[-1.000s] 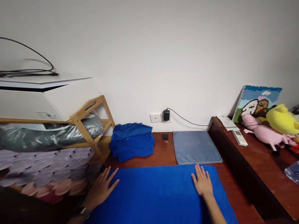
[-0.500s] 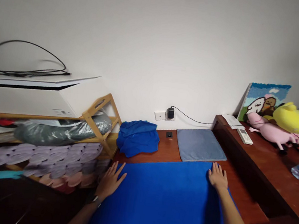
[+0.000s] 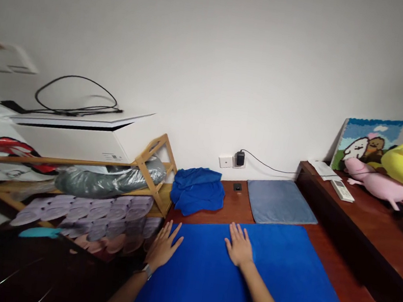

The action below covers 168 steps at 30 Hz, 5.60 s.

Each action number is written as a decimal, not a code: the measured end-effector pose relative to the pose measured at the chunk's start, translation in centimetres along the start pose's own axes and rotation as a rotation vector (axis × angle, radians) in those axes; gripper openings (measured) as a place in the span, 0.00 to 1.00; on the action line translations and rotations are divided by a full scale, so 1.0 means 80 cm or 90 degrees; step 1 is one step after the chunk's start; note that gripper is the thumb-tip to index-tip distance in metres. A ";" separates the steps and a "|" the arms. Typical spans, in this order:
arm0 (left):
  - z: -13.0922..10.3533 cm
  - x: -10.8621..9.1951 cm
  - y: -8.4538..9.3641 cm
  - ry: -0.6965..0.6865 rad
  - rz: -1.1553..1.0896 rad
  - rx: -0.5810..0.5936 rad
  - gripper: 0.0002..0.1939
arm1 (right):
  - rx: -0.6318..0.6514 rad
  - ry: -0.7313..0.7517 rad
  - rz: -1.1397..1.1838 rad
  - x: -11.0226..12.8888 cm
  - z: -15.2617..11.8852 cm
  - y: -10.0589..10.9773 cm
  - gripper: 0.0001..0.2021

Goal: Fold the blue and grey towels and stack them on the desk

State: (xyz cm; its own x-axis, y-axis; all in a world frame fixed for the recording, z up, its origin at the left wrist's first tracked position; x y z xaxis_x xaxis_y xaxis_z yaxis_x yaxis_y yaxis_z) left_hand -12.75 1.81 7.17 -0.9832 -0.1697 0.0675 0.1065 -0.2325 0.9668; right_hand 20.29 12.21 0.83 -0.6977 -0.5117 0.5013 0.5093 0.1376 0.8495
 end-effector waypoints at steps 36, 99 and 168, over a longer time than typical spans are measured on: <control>-0.136 -0.114 0.039 -0.151 0.000 0.016 0.29 | -0.016 0.086 0.041 0.124 -0.109 -0.021 0.32; 0.021 -0.033 0.011 -0.122 0.002 0.018 0.31 | -0.081 0.000 -0.072 -0.056 -0.017 0.079 0.32; 0.031 -0.010 -0.005 -0.124 0.050 0.050 0.30 | 0.020 -0.327 -0.068 -0.402 -0.101 0.118 0.37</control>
State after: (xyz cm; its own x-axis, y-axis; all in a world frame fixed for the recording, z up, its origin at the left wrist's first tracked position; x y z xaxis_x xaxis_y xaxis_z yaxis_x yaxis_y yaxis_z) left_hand -12.41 4.43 7.34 -0.9833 0.0052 0.1819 0.1791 -0.1493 0.9724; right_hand 51.59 23.14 -8.64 -0.9062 -0.0435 0.4205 0.4115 0.1372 0.9010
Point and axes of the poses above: each hand's wrist, its own z-axis towards the middle knuckle, its own y-axis out of the back of the hand, x = y × z, the point moved 5 cm from there along z, towards the middle knuckle
